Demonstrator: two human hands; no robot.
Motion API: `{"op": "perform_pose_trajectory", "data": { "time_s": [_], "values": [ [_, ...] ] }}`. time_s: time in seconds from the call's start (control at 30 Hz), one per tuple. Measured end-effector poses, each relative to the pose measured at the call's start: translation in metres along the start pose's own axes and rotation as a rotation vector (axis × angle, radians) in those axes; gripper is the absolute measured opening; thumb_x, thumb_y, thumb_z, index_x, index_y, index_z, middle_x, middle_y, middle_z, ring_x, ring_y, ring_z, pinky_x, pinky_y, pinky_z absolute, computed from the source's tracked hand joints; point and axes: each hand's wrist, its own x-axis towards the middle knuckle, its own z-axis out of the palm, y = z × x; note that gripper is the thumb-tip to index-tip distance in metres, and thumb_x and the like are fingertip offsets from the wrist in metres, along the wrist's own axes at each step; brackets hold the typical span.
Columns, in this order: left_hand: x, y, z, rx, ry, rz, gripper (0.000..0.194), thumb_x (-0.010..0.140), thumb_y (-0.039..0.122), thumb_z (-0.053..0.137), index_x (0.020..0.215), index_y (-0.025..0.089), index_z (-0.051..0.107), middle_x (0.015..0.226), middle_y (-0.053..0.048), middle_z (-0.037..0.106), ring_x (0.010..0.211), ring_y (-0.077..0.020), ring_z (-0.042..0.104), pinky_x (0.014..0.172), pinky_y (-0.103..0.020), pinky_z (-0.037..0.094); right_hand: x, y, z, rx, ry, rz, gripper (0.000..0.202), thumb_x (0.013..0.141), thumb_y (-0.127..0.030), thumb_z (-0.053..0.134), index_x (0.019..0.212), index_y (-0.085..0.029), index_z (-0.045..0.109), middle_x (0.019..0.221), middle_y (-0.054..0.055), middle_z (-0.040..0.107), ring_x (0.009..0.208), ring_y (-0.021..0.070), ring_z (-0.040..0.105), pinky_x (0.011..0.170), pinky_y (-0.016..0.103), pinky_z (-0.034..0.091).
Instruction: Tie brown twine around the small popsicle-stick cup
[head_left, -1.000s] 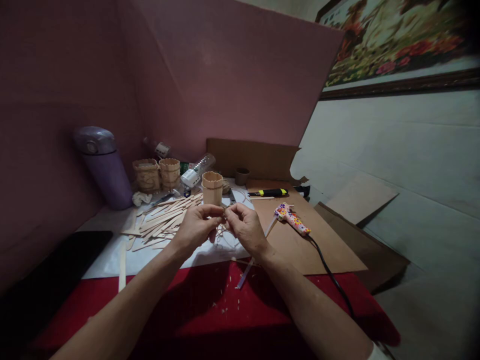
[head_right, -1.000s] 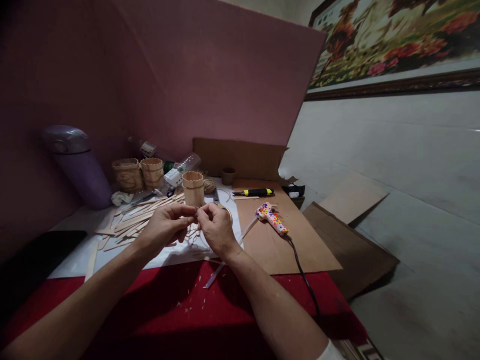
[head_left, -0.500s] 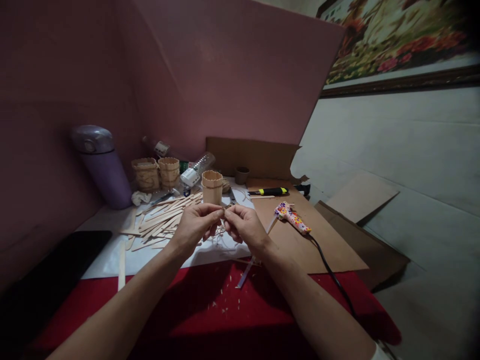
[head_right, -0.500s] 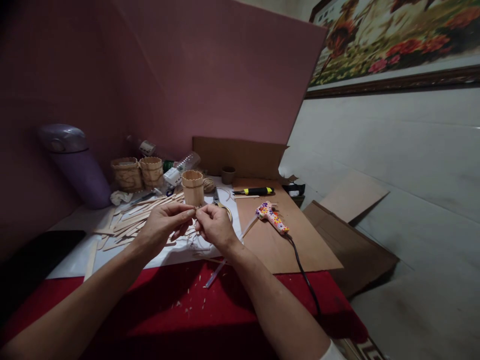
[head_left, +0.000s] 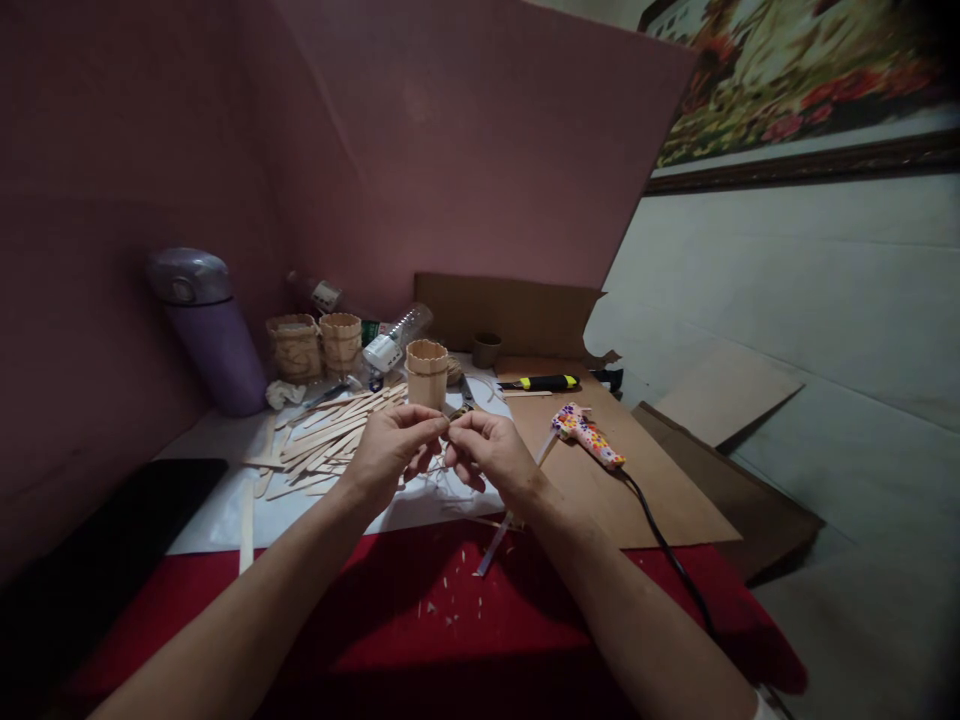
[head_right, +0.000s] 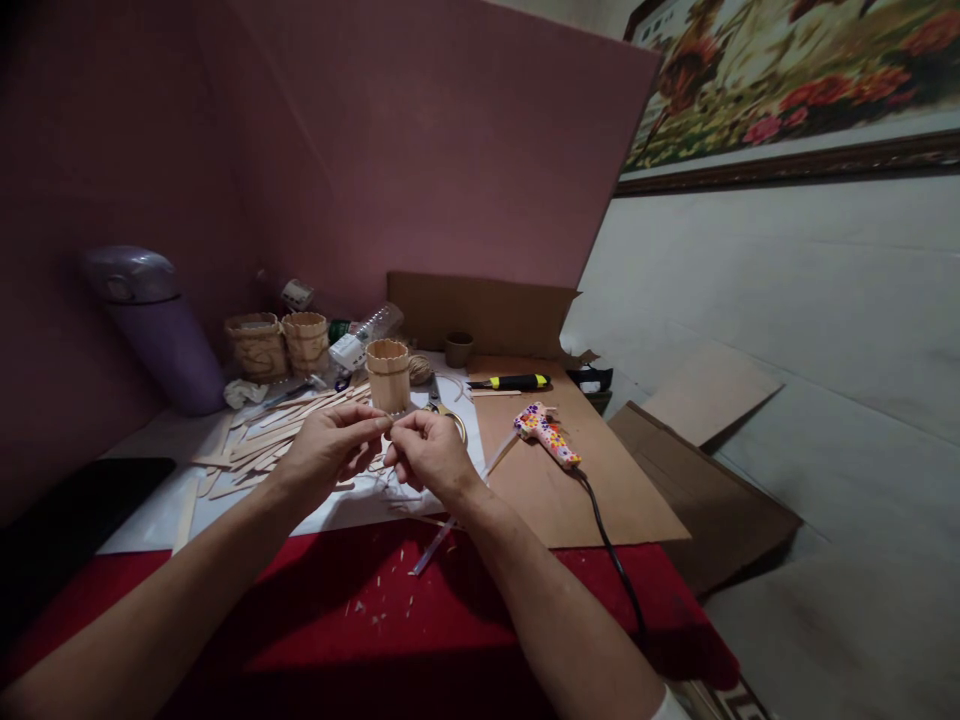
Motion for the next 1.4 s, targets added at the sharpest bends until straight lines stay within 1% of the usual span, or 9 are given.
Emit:
{"op": "perform_pose_trajectory", "data": {
  "time_s": [0.1, 0.3, 0.47, 0.67, 0.87, 1.03, 1.17, 1.3, 1.4],
  "values": [
    [0.0007, -0.0004, -0.0019, -0.069, -0.008, -0.059, 0.021, 0.065, 0.03, 0.072, 0.064, 0.013, 0.059, 0.041, 0.005, 0.046, 0.03, -0.003, 0.033, 0.032, -0.016, 0.014, -0.0015, -0.0013, 0.0006, 0.002, -0.001, -0.001, 0.017, 0.073, -0.032, 0.057, 0.067, -0.016, 0.051, 0.052, -0.004, 0.058, 0.032, 0.0044, 0.042, 0.028, 0.016, 0.028],
    [0.0031, -0.0028, -0.003, -0.134, -0.014, -0.059, 0.021, 0.064, 0.03, 0.074, 0.066, 0.013, 0.062, 0.042, 0.005, 0.046, 0.031, -0.0022, 0.032, 0.034, -0.017, 0.013, -0.0023, -0.0028, 0.0021, 0.008, 0.023, -0.001, 0.021, 0.07, -0.034, 0.063, 0.066, -0.016, 0.051, 0.048, -0.006, 0.054, 0.029, 0.0032, 0.036, 0.027, 0.016, 0.024],
    [0.0026, -0.0044, -0.0027, -0.152, -0.043, -0.035, 0.018, 0.068, 0.029, 0.072, 0.068, 0.013, 0.064, 0.048, 0.003, 0.052, 0.035, -0.0039, 0.039, 0.035, -0.017, 0.021, -0.0021, -0.0033, 0.0016, 0.015, 0.07, 0.009, 0.019, 0.069, -0.031, 0.061, 0.063, -0.017, 0.05, 0.044, -0.008, 0.05, 0.028, 0.0027, 0.033, 0.026, 0.016, 0.023],
    [0.0017, -0.004, -0.003, -0.101, -0.048, 0.027, 0.015, 0.065, 0.023, 0.072, 0.073, 0.012, 0.067, 0.045, 0.002, 0.052, 0.035, -0.0055, 0.04, 0.034, -0.017, 0.023, -0.0016, -0.0034, -0.0004, 0.049, 0.095, 0.005, 0.018, 0.068, -0.03, 0.061, 0.062, -0.016, 0.051, 0.043, -0.007, 0.049, 0.028, 0.003, 0.032, 0.026, 0.016, 0.021],
    [0.0022, -0.0041, -0.0008, -0.052, 0.022, 0.019, 0.017, 0.061, 0.026, 0.074, 0.068, 0.011, 0.068, 0.039, 0.003, 0.047, 0.034, -0.0039, 0.035, 0.034, -0.016, 0.019, -0.0008, -0.0024, -0.0003, 0.063, 0.093, 0.023, 0.017, 0.067, -0.029, 0.06, 0.061, -0.017, 0.05, 0.042, -0.008, 0.047, 0.027, 0.0022, 0.029, 0.027, 0.016, 0.019],
    [-0.0004, -0.0002, 0.0018, -0.048, 0.039, 0.002, 0.019, 0.06, 0.026, 0.075, 0.067, 0.011, 0.069, 0.038, 0.004, 0.046, 0.034, -0.0034, 0.034, 0.035, -0.016, 0.019, -0.0004, -0.0026, -0.0008, 0.071, 0.095, 0.024, 0.017, 0.067, -0.03, 0.06, 0.061, -0.017, 0.05, 0.042, -0.008, 0.046, 0.028, 0.0023, 0.029, 0.027, 0.016, 0.018],
    [-0.0001, -0.0018, 0.0, -0.036, 0.027, 0.004, 0.018, 0.061, 0.027, 0.075, 0.069, 0.011, 0.069, 0.04, 0.003, 0.048, 0.035, -0.0042, 0.036, 0.035, -0.017, 0.02, -0.0007, -0.0029, -0.0006, 0.069, 0.096, 0.026, 0.017, 0.067, -0.029, 0.06, 0.062, -0.017, 0.05, 0.042, -0.008, 0.046, 0.028, 0.0023, 0.029, 0.027, 0.016, 0.018],
    [0.0016, -0.0054, -0.0026, -0.038, -0.029, 0.027, 0.02, 0.066, 0.031, 0.073, 0.073, 0.013, 0.069, 0.042, 0.003, 0.049, 0.036, -0.0047, 0.037, 0.035, -0.017, 0.02, -0.0016, -0.0035, -0.0001, 0.092, 0.094, 0.034, 0.016, 0.067, -0.029, 0.059, 0.061, -0.017, 0.05, 0.044, -0.008, 0.048, 0.028, 0.0021, 0.029, 0.027, 0.016, 0.018],
    [0.0015, -0.0047, -0.0026, -0.027, -0.023, 0.006, 0.021, 0.066, 0.032, 0.074, 0.073, 0.013, 0.069, 0.042, 0.003, 0.049, 0.035, -0.0045, 0.036, 0.035, -0.017, 0.018, -0.0022, -0.0041, 0.0002, 0.089, 0.085, 0.031, 0.016, 0.067, -0.028, 0.059, 0.061, -0.017, 0.05, 0.044, -0.007, 0.048, 0.028, 0.0026, 0.03, 0.027, 0.016, 0.019]
  ]
}}
